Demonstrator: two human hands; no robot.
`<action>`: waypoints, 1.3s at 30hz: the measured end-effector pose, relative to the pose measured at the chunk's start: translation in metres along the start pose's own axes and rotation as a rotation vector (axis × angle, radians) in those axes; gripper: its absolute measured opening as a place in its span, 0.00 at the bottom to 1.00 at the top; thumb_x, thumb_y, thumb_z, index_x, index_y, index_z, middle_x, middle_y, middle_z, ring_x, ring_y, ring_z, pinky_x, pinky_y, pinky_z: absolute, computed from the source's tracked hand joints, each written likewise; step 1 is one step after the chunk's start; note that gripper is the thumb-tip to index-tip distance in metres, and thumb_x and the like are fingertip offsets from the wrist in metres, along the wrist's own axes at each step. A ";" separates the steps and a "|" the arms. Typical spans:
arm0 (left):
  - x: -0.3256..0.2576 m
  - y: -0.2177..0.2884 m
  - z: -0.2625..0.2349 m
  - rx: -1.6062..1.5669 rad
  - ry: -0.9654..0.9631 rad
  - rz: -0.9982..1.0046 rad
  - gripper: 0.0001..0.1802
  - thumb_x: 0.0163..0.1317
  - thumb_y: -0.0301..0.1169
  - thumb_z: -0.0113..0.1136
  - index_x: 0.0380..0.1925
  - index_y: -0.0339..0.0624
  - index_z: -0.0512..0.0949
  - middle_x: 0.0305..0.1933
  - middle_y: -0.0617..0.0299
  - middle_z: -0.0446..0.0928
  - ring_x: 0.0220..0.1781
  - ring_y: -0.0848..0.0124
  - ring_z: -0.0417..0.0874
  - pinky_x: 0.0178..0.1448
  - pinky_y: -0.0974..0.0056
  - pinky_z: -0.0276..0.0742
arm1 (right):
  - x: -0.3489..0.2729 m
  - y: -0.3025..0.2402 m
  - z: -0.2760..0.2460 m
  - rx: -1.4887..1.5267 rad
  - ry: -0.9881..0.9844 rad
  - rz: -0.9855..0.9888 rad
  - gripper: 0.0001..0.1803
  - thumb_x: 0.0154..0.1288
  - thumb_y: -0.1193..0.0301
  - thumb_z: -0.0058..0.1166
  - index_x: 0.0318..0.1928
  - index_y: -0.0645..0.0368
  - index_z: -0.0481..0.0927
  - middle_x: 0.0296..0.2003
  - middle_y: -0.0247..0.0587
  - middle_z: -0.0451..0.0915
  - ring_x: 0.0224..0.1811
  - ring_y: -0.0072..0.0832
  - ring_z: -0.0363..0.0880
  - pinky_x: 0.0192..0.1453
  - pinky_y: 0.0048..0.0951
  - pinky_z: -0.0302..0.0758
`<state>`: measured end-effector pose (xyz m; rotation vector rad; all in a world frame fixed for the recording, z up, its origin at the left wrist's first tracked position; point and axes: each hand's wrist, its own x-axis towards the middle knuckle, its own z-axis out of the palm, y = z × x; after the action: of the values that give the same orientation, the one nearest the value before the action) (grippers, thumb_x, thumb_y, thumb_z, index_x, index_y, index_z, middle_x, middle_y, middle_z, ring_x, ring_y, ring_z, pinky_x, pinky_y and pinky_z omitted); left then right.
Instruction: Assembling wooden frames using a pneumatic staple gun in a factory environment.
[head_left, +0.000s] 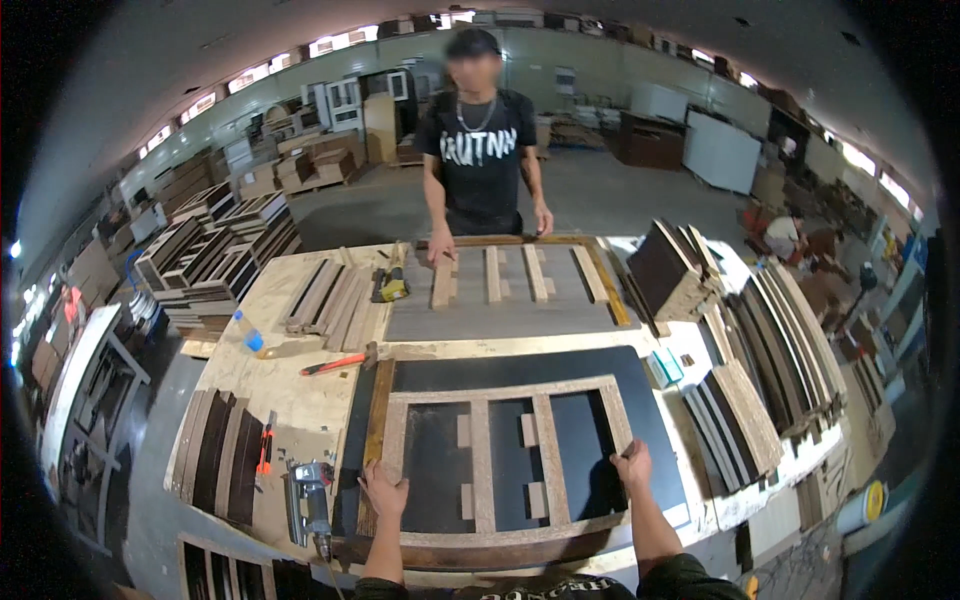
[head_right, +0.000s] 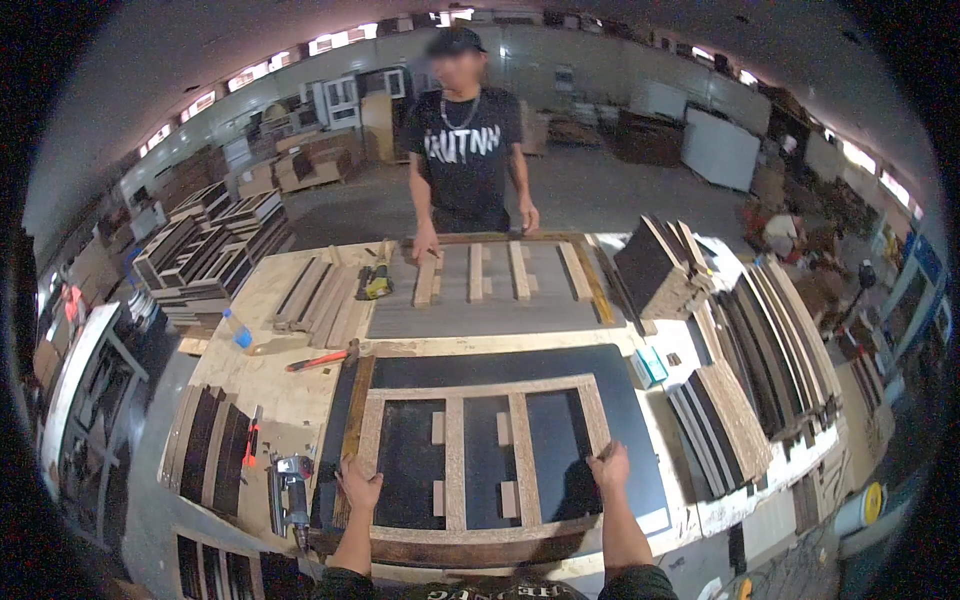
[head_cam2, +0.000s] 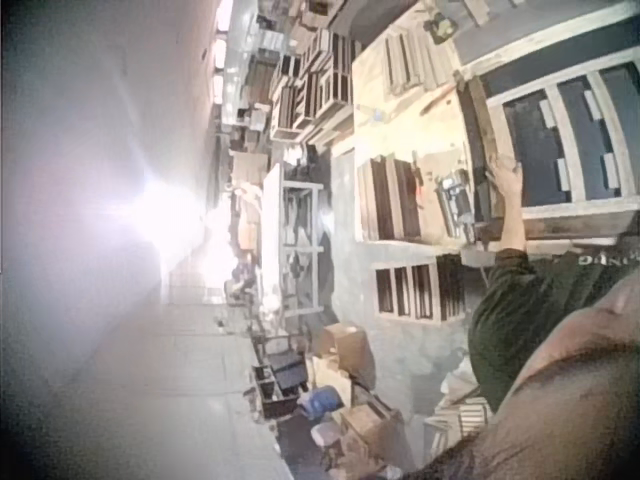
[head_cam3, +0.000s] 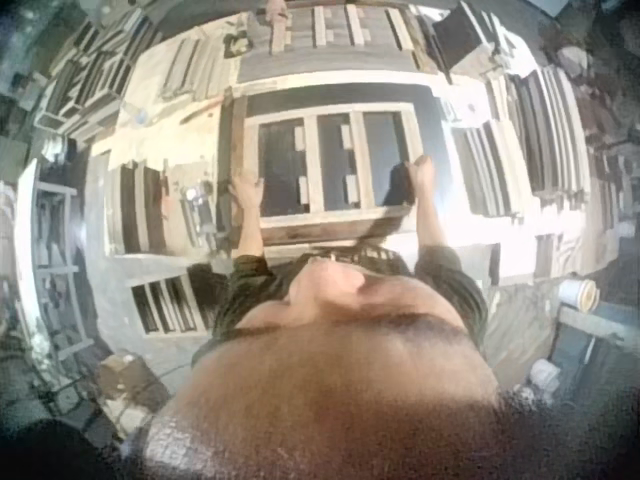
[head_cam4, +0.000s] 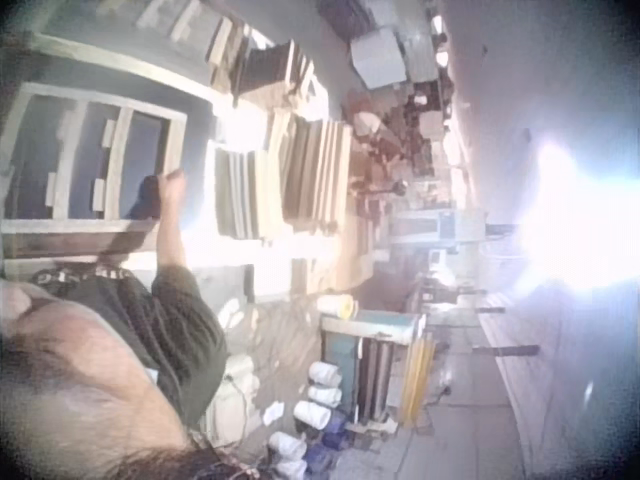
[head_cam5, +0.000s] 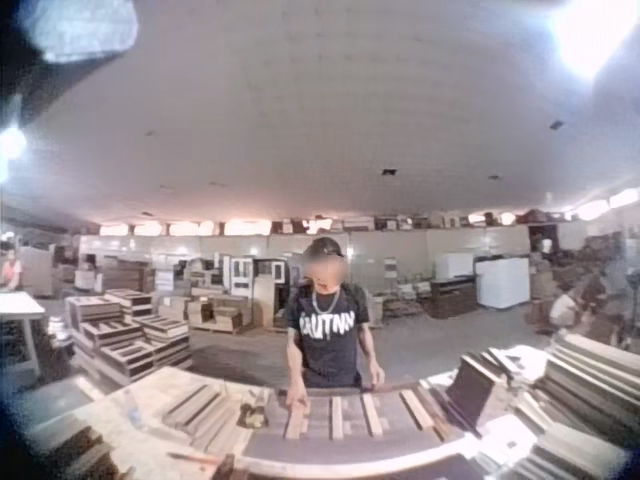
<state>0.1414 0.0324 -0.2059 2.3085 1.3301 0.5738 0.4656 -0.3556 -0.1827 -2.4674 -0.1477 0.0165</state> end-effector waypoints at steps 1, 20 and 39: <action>-0.001 0.003 0.001 -0.089 -0.011 -0.020 0.42 0.42 0.32 0.70 0.59 0.33 0.63 0.66 0.46 0.58 0.67 0.48 0.59 0.72 0.47 0.50 | -0.003 -0.005 -0.007 0.025 -0.068 0.089 0.33 0.38 0.65 0.71 0.47 0.63 0.74 0.39 0.49 0.78 0.43 0.44 0.77 0.48 0.37 0.74; 0.003 0.090 -0.090 -0.339 0.460 0.147 0.36 0.53 0.20 0.62 0.61 0.36 0.56 0.58 0.47 0.63 0.57 0.59 0.70 0.59 0.60 0.70 | 0.013 -0.035 -0.088 0.950 0.062 -0.043 0.33 0.42 0.80 0.61 0.54 0.64 0.66 0.42 0.39 0.76 0.42 0.26 0.76 0.48 0.26 0.73; -0.036 0.049 -0.177 -0.527 0.203 0.205 0.41 0.46 0.42 0.73 0.55 0.33 0.64 0.49 0.47 0.75 0.53 0.57 0.77 0.57 0.60 0.71 | 0.024 0.062 -0.056 1.240 0.129 -0.017 0.33 0.61 0.46 0.49 0.55 0.61 0.66 0.44 0.41 0.70 0.47 0.34 0.69 0.53 0.38 0.68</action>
<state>0.0646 0.0045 -0.0380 1.9892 0.8827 1.1029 0.4990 -0.4360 -0.1765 -1.2246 -0.0639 -0.0465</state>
